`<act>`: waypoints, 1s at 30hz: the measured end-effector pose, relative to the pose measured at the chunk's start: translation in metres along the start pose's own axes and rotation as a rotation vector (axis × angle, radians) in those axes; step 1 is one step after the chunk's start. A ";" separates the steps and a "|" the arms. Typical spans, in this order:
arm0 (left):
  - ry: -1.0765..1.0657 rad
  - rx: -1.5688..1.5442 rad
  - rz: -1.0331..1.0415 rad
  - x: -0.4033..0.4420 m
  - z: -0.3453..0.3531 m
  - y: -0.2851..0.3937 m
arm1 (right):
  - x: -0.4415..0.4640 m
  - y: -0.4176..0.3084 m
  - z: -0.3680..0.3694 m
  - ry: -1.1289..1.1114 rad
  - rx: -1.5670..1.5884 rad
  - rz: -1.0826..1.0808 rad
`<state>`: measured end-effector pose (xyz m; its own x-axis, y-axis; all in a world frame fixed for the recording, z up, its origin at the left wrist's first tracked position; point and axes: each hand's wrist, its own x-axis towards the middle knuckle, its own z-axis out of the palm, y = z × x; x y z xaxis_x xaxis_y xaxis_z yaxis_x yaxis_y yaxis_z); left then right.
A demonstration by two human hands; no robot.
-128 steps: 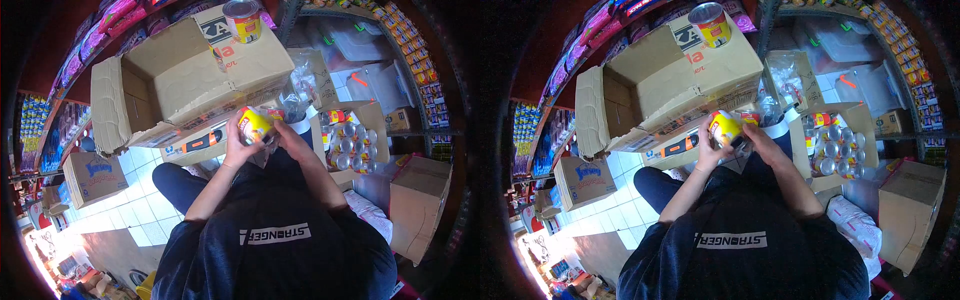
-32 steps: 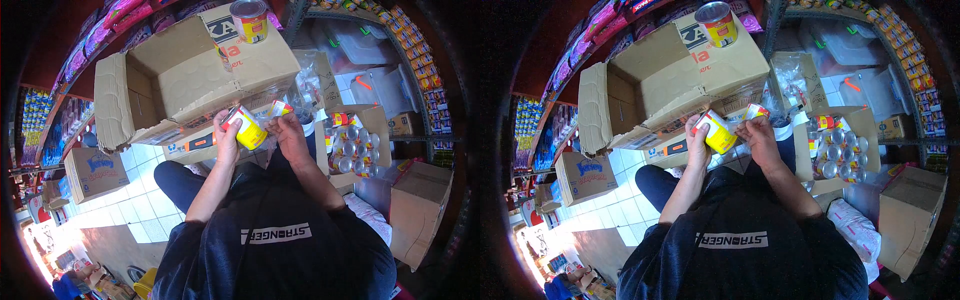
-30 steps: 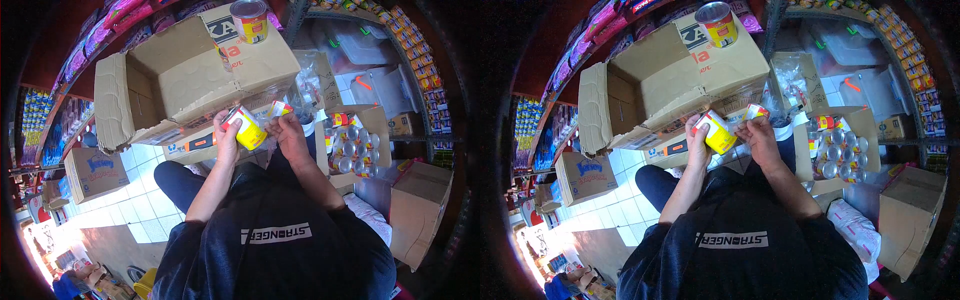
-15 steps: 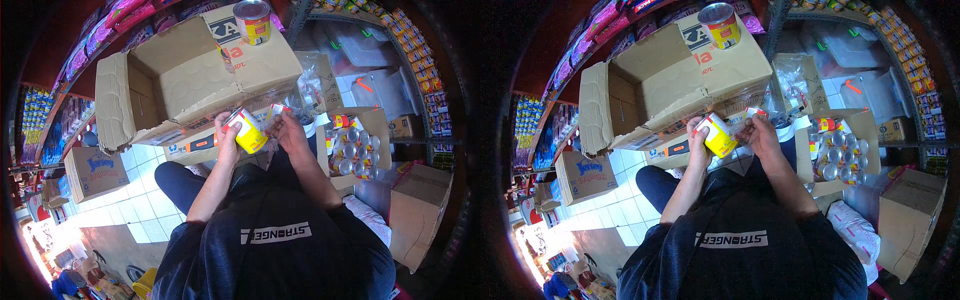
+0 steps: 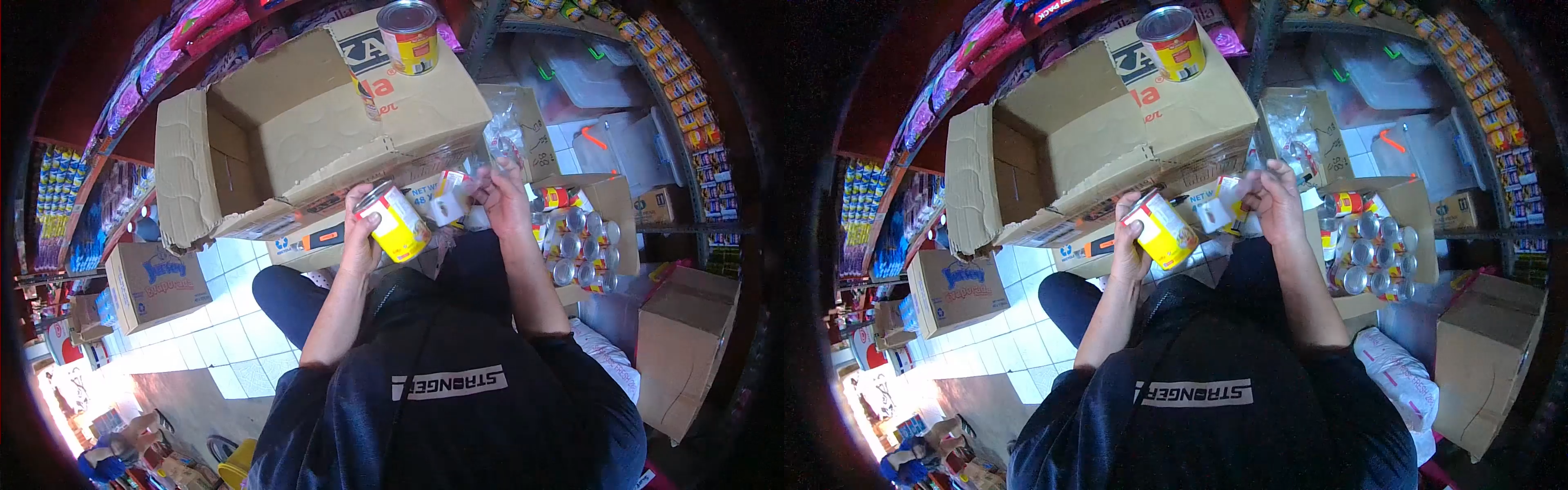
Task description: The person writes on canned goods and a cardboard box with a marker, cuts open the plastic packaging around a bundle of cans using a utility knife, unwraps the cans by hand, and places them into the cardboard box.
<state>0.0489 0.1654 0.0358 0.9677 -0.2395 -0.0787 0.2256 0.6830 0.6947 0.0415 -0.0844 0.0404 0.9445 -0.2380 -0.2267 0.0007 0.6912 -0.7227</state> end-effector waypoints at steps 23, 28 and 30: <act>-0.225 -0.138 0.126 0.016 0.057 0.064 | -0.023 -0.024 0.004 0.036 -0.152 -0.306; -0.123 0.020 0.221 0.023 0.085 0.075 | -0.061 -0.001 0.063 -0.331 -0.616 -0.476; -0.095 0.258 0.351 0.040 0.095 0.081 | -0.061 -0.002 0.067 -0.334 -0.757 -0.481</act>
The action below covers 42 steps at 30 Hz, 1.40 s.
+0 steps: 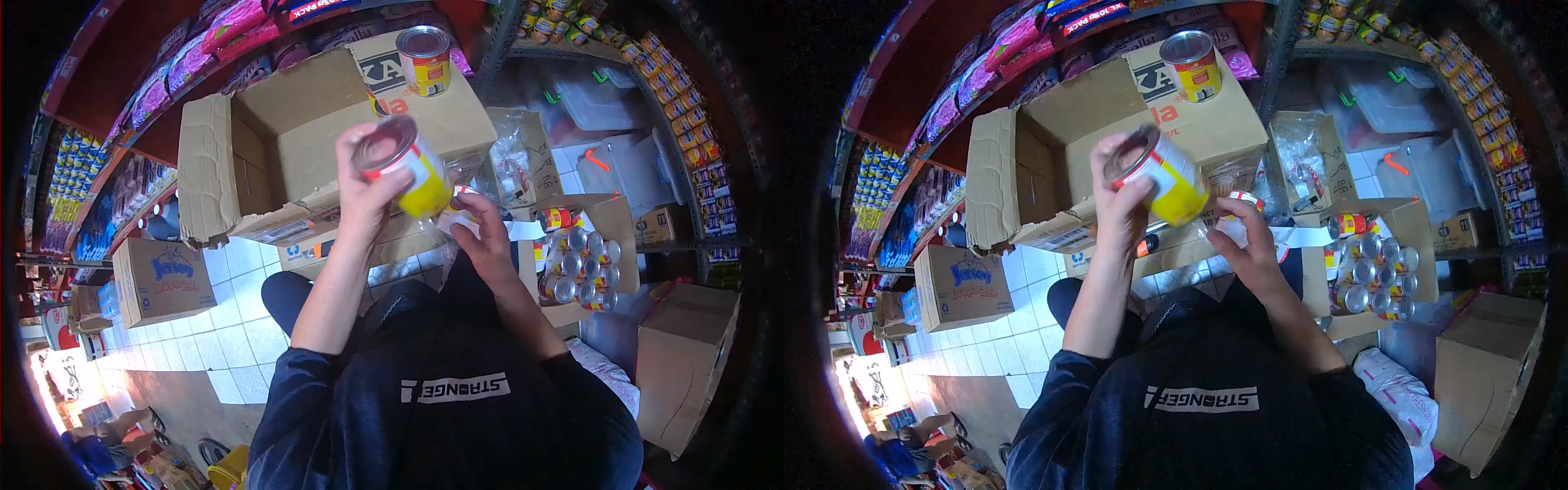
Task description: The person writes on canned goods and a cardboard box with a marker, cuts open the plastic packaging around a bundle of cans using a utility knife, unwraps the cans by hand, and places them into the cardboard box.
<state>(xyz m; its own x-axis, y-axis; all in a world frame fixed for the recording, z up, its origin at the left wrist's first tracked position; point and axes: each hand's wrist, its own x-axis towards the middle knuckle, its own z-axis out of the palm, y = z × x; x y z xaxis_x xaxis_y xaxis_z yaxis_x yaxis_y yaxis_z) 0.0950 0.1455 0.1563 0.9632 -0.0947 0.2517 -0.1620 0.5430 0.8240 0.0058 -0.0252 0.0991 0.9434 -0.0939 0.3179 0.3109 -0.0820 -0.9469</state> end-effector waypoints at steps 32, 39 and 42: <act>-0.908 -0.110 0.889 -0.048 0.074 0.153 | -0.046 0.095 -0.035 -0.142 -1.032 -0.068; -1.037 0.410 0.358 -0.073 0.060 0.227 | -0.043 0.086 -0.035 -0.123 -1.016 -0.044; -1.023 0.483 0.148 -0.077 0.065 0.240 | -0.044 0.087 -0.034 -0.111 -1.012 -0.035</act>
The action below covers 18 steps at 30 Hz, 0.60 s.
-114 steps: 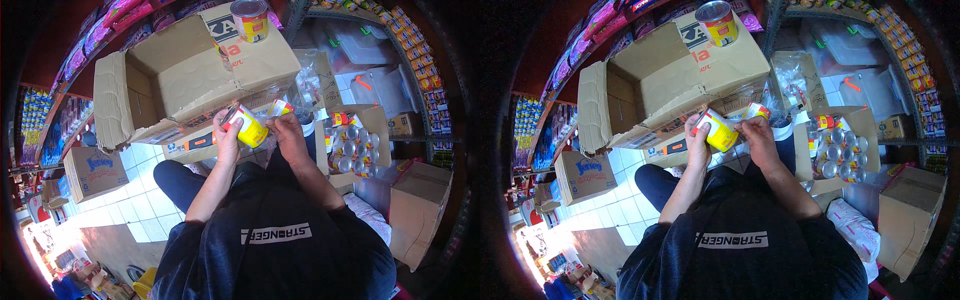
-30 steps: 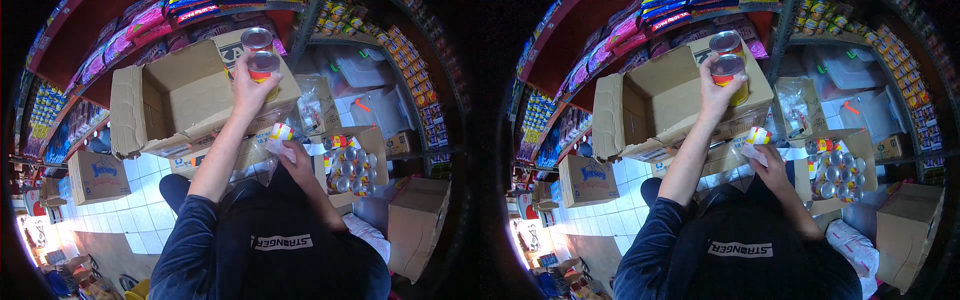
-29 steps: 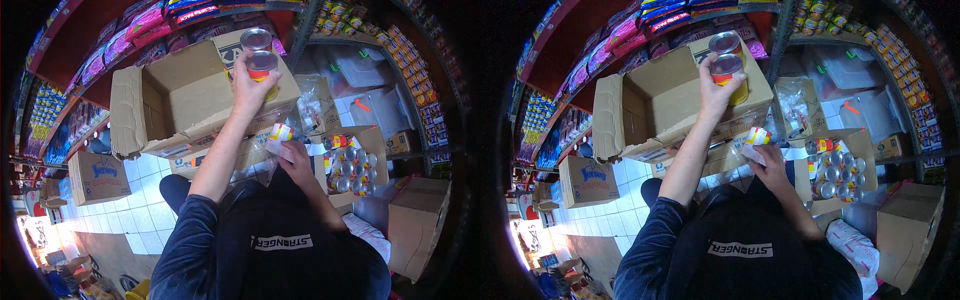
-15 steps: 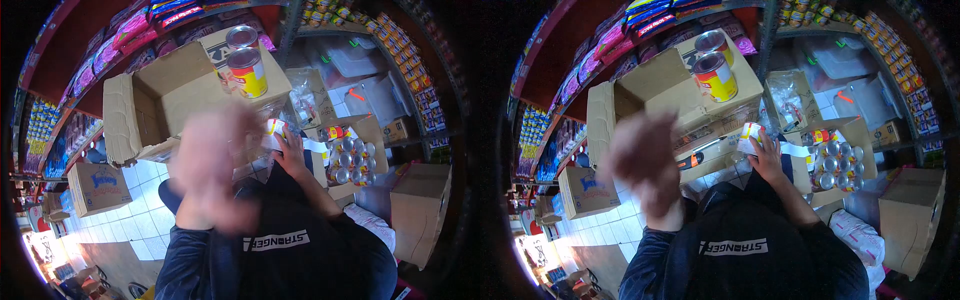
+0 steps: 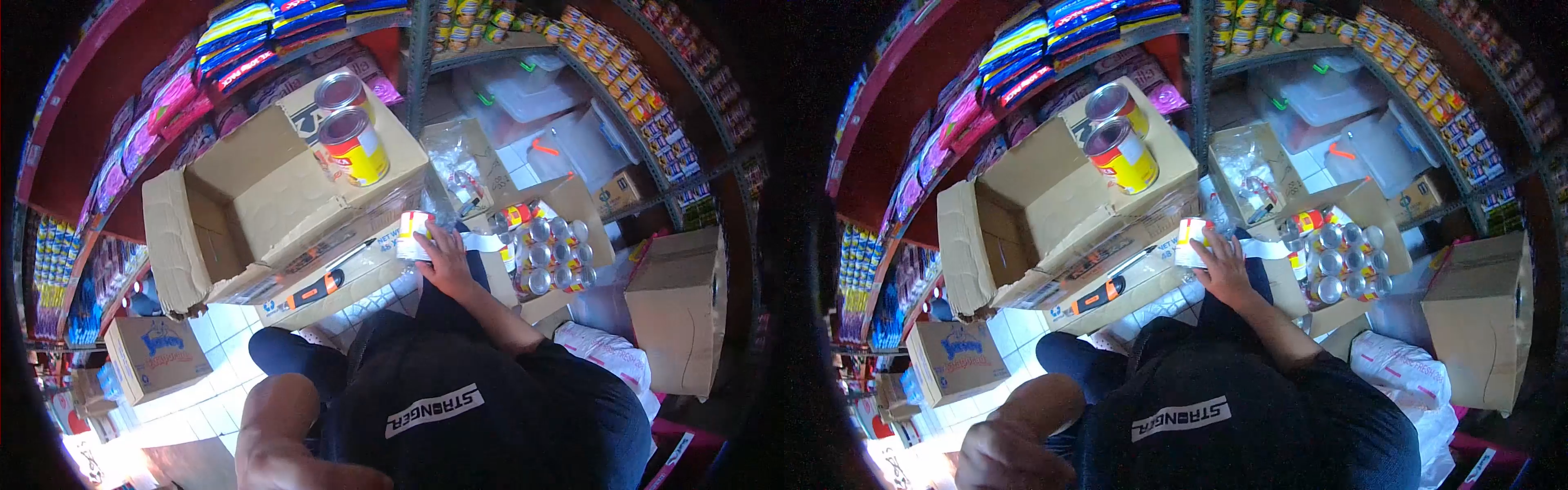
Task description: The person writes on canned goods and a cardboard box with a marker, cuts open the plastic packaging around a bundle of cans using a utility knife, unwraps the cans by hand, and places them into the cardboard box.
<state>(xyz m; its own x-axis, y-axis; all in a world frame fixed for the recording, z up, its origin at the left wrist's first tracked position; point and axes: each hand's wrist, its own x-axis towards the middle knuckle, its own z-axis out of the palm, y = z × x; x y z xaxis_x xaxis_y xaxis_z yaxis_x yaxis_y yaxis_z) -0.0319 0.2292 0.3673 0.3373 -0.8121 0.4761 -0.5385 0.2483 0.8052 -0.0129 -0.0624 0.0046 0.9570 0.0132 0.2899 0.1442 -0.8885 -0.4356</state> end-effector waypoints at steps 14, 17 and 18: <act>0.077 -0.381 0.740 0.022 0.016 -0.047 | 0.001 0.003 0.003 0.028 -0.019 -0.027; 0.031 -0.262 0.696 0.009 0.010 -0.052 | 0.002 0.001 0.003 0.022 -0.017 -0.016; 0.162 -0.242 0.731 0.018 0.022 -0.050 | 0.003 0.002 0.003 0.021 -0.013 -0.019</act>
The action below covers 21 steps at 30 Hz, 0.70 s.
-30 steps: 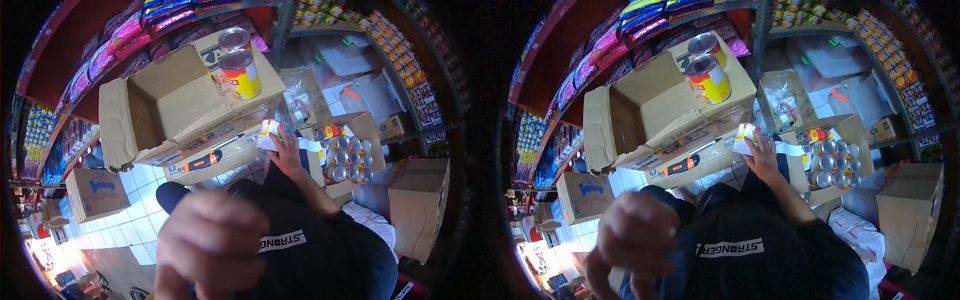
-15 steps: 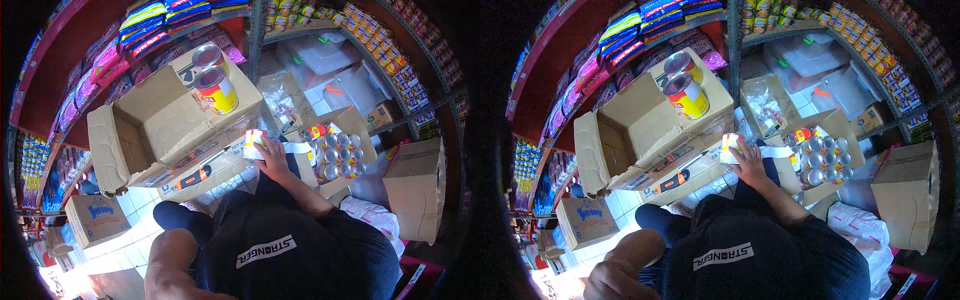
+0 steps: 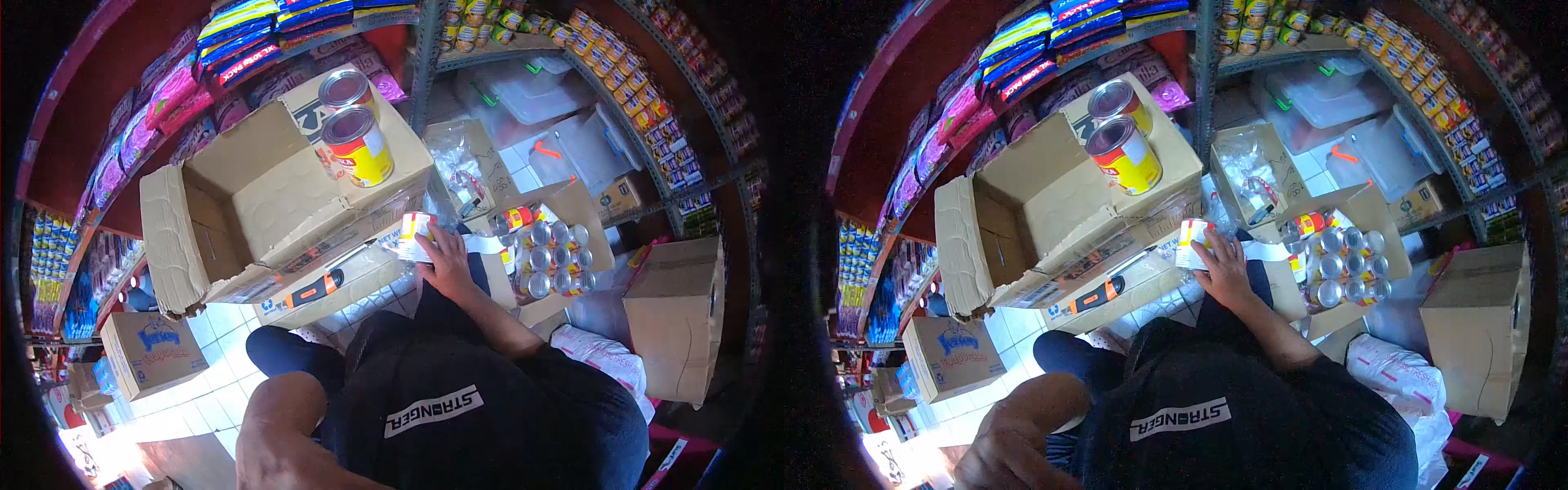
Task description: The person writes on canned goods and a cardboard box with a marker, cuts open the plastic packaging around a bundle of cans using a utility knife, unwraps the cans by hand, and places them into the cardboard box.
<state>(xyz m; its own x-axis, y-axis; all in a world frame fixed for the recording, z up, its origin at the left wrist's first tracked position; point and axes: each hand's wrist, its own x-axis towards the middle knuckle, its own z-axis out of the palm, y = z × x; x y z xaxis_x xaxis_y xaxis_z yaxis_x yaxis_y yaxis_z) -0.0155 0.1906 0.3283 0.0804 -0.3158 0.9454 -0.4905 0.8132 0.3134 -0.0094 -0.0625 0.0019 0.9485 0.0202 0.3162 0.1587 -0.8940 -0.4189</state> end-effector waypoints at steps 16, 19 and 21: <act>0.362 0.162 -0.348 -0.036 -0.038 0.007 | 0.000 0.000 0.001 -0.028 0.010 0.013; 0.645 0.816 -0.587 -0.076 -0.068 -0.038 | 0.000 0.000 0.001 -0.049 0.001 0.024; 0.322 1.131 -0.927 -0.101 -0.088 -0.054 | 0.000 0.001 0.001 -0.048 0.027 0.014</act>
<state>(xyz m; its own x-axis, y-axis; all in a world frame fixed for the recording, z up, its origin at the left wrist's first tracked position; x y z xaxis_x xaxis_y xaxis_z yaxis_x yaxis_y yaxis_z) 0.0794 0.2215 0.2233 0.8398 -0.2527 0.4806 -0.5414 -0.4561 0.7063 -0.0085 -0.0629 0.0007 0.9627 0.0297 0.2690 0.1518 -0.8821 -0.4459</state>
